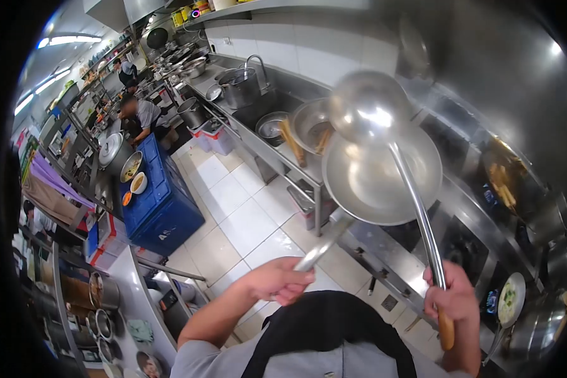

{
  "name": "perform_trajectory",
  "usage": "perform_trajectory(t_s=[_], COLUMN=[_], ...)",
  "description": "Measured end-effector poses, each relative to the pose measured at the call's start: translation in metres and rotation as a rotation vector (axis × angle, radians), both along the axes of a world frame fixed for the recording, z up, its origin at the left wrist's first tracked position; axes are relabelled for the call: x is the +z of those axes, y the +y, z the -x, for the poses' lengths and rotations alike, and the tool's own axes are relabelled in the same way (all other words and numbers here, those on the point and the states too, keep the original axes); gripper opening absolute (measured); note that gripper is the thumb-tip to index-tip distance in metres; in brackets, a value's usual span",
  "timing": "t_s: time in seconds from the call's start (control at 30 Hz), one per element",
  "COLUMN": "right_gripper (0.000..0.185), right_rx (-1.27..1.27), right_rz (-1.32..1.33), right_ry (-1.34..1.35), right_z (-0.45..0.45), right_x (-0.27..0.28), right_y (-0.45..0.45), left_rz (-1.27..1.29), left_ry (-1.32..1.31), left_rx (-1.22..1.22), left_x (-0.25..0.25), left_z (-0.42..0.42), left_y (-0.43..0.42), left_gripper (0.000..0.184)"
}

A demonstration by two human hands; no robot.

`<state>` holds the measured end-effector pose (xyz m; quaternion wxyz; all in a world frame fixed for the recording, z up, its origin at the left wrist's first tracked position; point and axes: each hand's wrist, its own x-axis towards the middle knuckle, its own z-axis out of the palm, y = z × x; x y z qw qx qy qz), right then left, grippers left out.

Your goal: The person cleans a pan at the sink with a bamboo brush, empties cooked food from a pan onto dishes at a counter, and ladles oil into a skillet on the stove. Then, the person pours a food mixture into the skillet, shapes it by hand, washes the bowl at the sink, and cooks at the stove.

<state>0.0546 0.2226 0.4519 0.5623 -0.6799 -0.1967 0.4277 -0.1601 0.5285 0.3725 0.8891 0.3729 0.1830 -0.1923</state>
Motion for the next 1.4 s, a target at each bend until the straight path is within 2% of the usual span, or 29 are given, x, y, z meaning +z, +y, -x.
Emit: perform_trajectory(t_s=[0.1, 0.17, 0.3, 0.4, 0.5, 0.6, 0.67, 0.87, 0.93, 1.07, 1.13, 1.2, 1.4], right_gripper=[0.025, 0.024, 0.016, 0.02, 0.011, 0.011, 0.014, 0.016, 0.014, 0.011, 0.011, 0.013, 0.012], right_rx=[0.069, 0.142, 0.29, 0.388, 0.429, 0.492, 0.425, 0.368, 0.357, 0.369, 0.174, 0.232, 0.057], right_rz=[-0.055, -0.09, -0.095, -0.074, -0.037, -0.017, 0.144, 0.283, 0.311, 0.199, 0.13, 0.097, -0.084], right_ry=[0.041, 0.041, -0.123, -0.367, -0.63, -0.715, -0.945, -0.902, -0.844, -0.213, 0.241, 0.402, 0.571], right_z=[-0.001, -0.013, -0.051, -0.092, -0.132, -0.165, -0.166, -0.157, -0.162, -0.168, -0.153, -0.143, -0.111], right_x=[0.032, 0.034, 0.012, -0.013, -0.032, -0.038, -0.04, -0.046, -0.056, -0.073, -0.064, -0.054, -0.02], right_y=[0.095, 0.159, 0.304, 0.442, 0.589, 0.733, 0.805, 0.93, 0.955, 0.98, 0.976, 0.975, 0.968], left_rz=[-0.004, -0.154, -0.185, -0.178, -0.117, -0.059, -0.015, -0.039, -0.002, -0.043, -0.028, 0.006, 0.018], left_ry=[0.102, 0.165, 0.18, 0.192, 0.217, 0.232, 0.227, 0.245, 0.216, 0.247, 0.247, 0.25, 0.287], left_rx=[0.09, 0.267, 0.475, 0.558, 0.572, 0.552, 0.512, 0.436, 0.365, 0.181, 0.096, 0.018, -0.196], left_x=[0.046, 0.059, 0.028, -0.002, -0.032, -0.038, -0.044, -0.054, -0.069, -0.082, -0.089, -0.091, -0.091], left_z=[0.052, 0.075, 0.085, 0.066, 0.04, 0.014, 0.004, -0.018, -0.02, -0.023, -0.025, -0.029, -0.04], left_y=[0.054, 0.09, 0.169, 0.238, 0.305, 0.36, 0.392, 0.498, 0.541, 0.625, 0.668, 0.703, 0.773], left_gripper=[0.015, 0.015, 0.014, 0.015, 0.021, 0.025, 0.025, 0.027, 0.027, 0.025, 0.023, 0.023, 0.025])
